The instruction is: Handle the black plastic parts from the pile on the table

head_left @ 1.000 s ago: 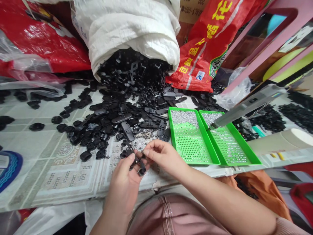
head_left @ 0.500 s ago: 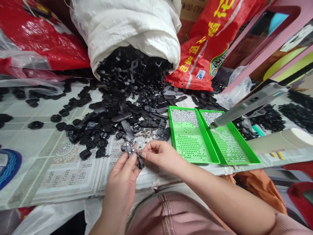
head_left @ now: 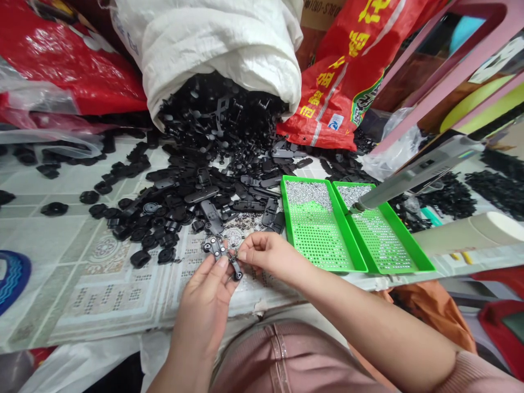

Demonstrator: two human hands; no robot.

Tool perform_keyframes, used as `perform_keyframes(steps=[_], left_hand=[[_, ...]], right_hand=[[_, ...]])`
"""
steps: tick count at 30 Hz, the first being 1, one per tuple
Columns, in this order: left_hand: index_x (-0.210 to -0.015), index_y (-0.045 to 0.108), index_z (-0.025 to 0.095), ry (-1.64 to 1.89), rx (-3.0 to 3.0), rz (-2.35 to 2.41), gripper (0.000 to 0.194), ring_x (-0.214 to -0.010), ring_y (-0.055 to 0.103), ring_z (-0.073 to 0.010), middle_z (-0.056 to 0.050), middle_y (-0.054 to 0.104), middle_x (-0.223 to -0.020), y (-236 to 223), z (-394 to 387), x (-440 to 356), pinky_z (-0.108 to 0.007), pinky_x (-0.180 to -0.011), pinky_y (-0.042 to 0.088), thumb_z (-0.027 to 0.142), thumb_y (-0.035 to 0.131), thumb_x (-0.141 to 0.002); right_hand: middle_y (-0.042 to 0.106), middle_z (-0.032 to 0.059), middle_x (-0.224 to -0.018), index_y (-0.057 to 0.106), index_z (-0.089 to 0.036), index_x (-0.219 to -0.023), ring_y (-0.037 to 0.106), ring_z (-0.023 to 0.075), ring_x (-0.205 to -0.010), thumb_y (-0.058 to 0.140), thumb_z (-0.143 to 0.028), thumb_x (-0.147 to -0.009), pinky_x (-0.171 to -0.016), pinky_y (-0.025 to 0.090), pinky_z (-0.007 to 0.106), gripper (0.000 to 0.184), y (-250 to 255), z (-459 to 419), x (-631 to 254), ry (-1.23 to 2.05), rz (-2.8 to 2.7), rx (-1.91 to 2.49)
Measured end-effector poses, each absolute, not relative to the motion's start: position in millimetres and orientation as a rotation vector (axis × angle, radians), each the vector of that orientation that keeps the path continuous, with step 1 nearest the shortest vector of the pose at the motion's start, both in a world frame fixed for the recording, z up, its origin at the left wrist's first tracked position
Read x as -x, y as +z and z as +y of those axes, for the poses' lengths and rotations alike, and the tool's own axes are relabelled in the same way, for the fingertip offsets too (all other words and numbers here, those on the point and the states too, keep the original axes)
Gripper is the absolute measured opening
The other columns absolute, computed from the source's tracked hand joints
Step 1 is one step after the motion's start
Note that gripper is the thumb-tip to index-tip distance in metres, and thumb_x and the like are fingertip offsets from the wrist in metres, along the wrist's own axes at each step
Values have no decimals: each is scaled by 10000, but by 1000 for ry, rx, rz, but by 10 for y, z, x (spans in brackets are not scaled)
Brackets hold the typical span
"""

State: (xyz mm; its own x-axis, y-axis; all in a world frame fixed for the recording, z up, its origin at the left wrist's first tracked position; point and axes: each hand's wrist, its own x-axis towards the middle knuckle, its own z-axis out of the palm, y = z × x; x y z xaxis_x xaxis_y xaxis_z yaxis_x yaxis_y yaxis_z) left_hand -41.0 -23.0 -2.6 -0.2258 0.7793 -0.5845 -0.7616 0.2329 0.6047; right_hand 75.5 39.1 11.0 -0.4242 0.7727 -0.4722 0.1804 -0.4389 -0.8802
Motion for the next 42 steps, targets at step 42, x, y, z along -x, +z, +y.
perform_keyframes(steps=[42], left_hand=[[-956,673,175,1388,26,995,338,-764,635,-141,-53,687,-843,-77,-243,297,-227,-665,541,29,670,-651]], right_hand=[[539,-22,-552,542,-145,-695,462,74,-469,638,-326,-677,-505,377,227,205,-11,238,-834,1861,-1194,1276]])
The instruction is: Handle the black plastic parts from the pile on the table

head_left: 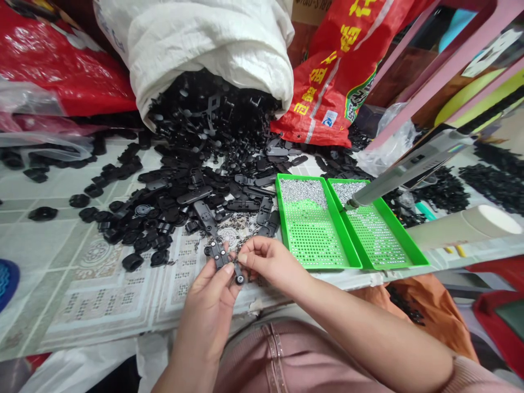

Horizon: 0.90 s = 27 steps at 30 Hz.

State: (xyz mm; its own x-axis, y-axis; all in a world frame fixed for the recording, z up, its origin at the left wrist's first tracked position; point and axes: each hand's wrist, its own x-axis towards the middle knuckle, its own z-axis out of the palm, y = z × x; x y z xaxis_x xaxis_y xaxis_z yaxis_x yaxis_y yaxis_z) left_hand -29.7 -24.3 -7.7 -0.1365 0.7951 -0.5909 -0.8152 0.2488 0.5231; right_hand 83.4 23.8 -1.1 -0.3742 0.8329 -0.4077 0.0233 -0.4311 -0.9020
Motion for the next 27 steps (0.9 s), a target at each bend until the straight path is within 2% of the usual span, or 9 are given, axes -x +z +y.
perform_keyframes(steps=[8,13,20,24,27], left_hand=[[-937,677,195,1349,91,1016,293,-782,637,-142,-48,684,-837,-58,-237,270,-233,-675,542,13,580,-728],[-977,661,197,1340,32,1008,295,-846,634,-157,-64,687,-876,-99,-260,263,-255,-717,537,60,618,-720],[-999,641,193,1382,-2,1020,348,-778,635,-141,-50,686,-846,-89,-268,253,-260,-709,539,68,659,-675],[-963,649,180,1406,-12,1049,308,-795,634,-145,-53,681,-853,-77,-270,229,-256,-715,540,67,659,-677],[-963,645,176,1434,-27,1048,302,-816,629,-143,-52,676,-865,-68,-279,242,-256,-741,534,73,673,-681]], right_hand=[[511,-21,-588,541,-147,-699,445,84,-520,608,-311,-687,-526,365,237,178,-74,127,-851,1687,-1257,1264],[501,-28,-578,533,-144,-689,433,77,-502,608,-302,-679,-518,361,233,175,-43,123,-859,1722,-1203,1263],[499,-38,-555,516,-148,-689,437,70,-476,601,-288,-691,-504,366,221,164,-45,151,-858,1800,-1168,1255],[500,-37,-557,524,-154,-701,434,75,-486,577,-291,-727,-499,357,218,150,-43,137,-859,1718,-1274,1298],[550,-13,-618,562,-159,-708,479,97,-562,565,-242,-746,-554,377,235,91,1,124,-891,1475,-1576,1326]])
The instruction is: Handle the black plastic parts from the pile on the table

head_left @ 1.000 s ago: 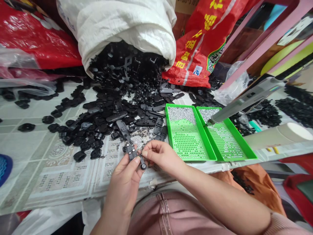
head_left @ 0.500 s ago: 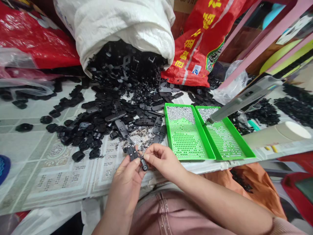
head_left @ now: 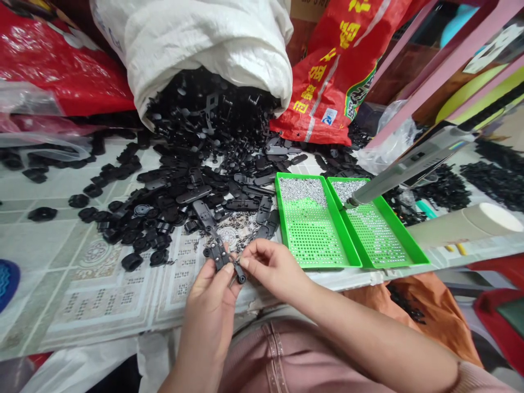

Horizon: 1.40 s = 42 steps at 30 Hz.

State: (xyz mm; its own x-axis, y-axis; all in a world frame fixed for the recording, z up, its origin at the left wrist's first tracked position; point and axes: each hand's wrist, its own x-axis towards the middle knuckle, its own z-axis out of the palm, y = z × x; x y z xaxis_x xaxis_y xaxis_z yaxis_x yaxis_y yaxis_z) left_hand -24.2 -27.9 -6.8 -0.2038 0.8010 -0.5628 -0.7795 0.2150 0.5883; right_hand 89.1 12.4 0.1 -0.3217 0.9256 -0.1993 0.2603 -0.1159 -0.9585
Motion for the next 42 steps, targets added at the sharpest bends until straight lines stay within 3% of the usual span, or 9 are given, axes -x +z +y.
perform_keyframes(steps=[4,10,15,17,21,24,27,34,42], left_hand=[[-859,647,170,1464,4,1034,202,-797,630,-140,-43,675,-861,-45,-295,316,-256,-722,541,54,666,-695],[-885,663,164,1261,54,836,173,-672,650,-125,-46,696,-847,-16,-326,370,-262,-696,563,64,634,-747],[-926,657,228,1208,50,784,222,-813,665,-167,-40,710,-877,2,-386,297,-265,-751,537,104,664,-741],[-989,636,226,1178,-44,883,243,-839,658,-185,-67,697,-944,16,-393,315,-275,-726,532,174,663,-753],[-1053,621,224,1135,-789,1491,290,-772,618,-215,-105,643,-1029,33,-200,599,-350,-687,512,365,572,-805],[-1043,643,251,1009,-1769,1639,260,-1085,495,-288,-97,592,-1157,7,169,921,-448,-969,333,238,531,-808],[-1153,587,251,534,-2393,1605,411,-1257,325,-340,-120,516,-1280,-19,555,1114,-562,-1006,191,115,425,-800],[-952,643,236,356,-2522,1473,264,-985,516,-296,-95,632,-978,91,875,1157,-537,-1014,151,143,526,-735],[-842,617,225,451,-2289,1631,156,-875,543,-299,-79,632,-895,119,887,1316,-441,-832,379,271,593,-694]], right_hand=[[602,17,-729,627,-174,-736,534,130,-713,585,-233,-765,-690,405,272,78,68,149,-946,1238,-1829,1237],[567,-15,-681,582,-161,-964,496,57,-521,613,-387,-773,-526,404,186,298,55,265,-841,2167,-920,1038],[643,41,-823,537,-165,-1031,574,63,-623,720,-276,-688,-570,425,160,404,50,317,-740,2364,-666,840],[661,50,-835,530,-171,-1058,600,89,-673,752,-256,-645,-606,452,185,477,92,357,-753,2323,-650,834],[623,-17,-662,577,-153,-913,579,75,-590,767,-238,-619,-579,464,183,361,182,457,-857,2026,-716,929],[627,-22,-671,581,-155,-895,552,52,-516,767,-247,-621,-469,411,145,344,196,483,-938,2009,-715,1022],[666,13,-754,585,-151,-956,575,48,-540,752,-249,-648,-500,433,144,364,190,455,-988,2077,-699,969],[668,32,-695,564,-124,-773,611,94,-561,803,-266,-560,-529,458,193,350,238,392,-1083,2082,-687,1003],[577,-15,-616,608,-120,-793,524,57,-505,796,-320,-564,-495,397,173,357,210,410,-1120,1993,-764,1044]])
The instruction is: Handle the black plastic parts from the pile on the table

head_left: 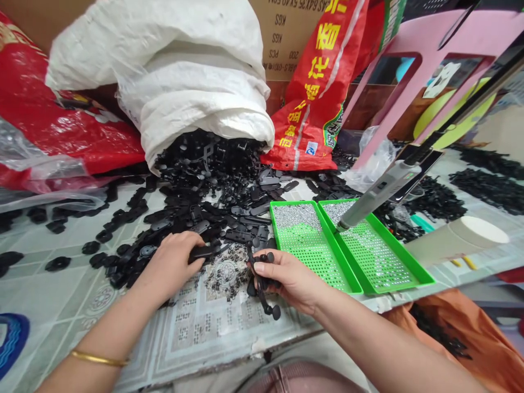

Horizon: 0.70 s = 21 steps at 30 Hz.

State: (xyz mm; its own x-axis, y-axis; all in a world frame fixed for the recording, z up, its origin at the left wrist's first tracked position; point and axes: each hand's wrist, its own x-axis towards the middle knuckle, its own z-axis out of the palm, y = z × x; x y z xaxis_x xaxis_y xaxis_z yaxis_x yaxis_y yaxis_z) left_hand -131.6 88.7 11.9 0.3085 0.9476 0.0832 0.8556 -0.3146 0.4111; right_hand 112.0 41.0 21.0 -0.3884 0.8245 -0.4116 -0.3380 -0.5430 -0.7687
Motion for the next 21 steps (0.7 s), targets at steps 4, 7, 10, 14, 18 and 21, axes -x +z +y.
perform_keyframes(steps=[4,7,10,14,18,21], left_hand=[[-984,571,223,767,-1897,1815,289,-881,587,-281,-90,640,-974,123,717,1208,-413,-784,435,392,584,-750],[-1015,573,207,1208,-974,1416,336,-877,619,-242,-85,642,-1016,137,500,955,-379,-771,494,352,656,-724],[-964,614,139,1222,-408,1065,213,-834,641,-230,-122,661,-994,125,275,686,-379,-735,536,213,624,-765],[-1024,631,152,1269,-196,868,219,-881,635,-208,-113,672,-1004,47,70,486,-343,-767,539,183,582,-813],[-1053,629,199,1320,-163,810,268,-975,606,-206,-75,668,-1038,-25,-20,416,-334,-840,507,168,623,-787],[-1019,635,200,1304,-205,828,248,-960,609,-192,-66,668,-1035,-65,-62,387,-342,-886,475,156,637,-775]], right_hand=[[550,-25,-585,601,-128,-781,508,62,-496,787,-349,-560,-478,383,179,364,231,410,-1079,1947,-820,1104],[542,-31,-587,599,-139,-799,513,71,-501,771,-376,-574,-479,396,195,369,259,399,-1019,1906,-887,1132],[548,-31,-601,595,-143,-800,509,70,-503,747,-397,-596,-487,408,203,360,268,386,-956,1863,-991,1139],[580,-11,-657,597,-136,-807,530,74,-526,732,-404,-597,-500,415,207,367,245,372,-905,1868,-1018,1168],[561,-22,-604,591,-132,-794,506,67,-492,709,-372,-619,-490,401,205,319,240,362,-876,1847,-995,1161],[546,-29,-577,588,-126,-783,484,60,-474,696,-346,-628,-485,395,202,290,255,351,-853,1858,-989,1152]])
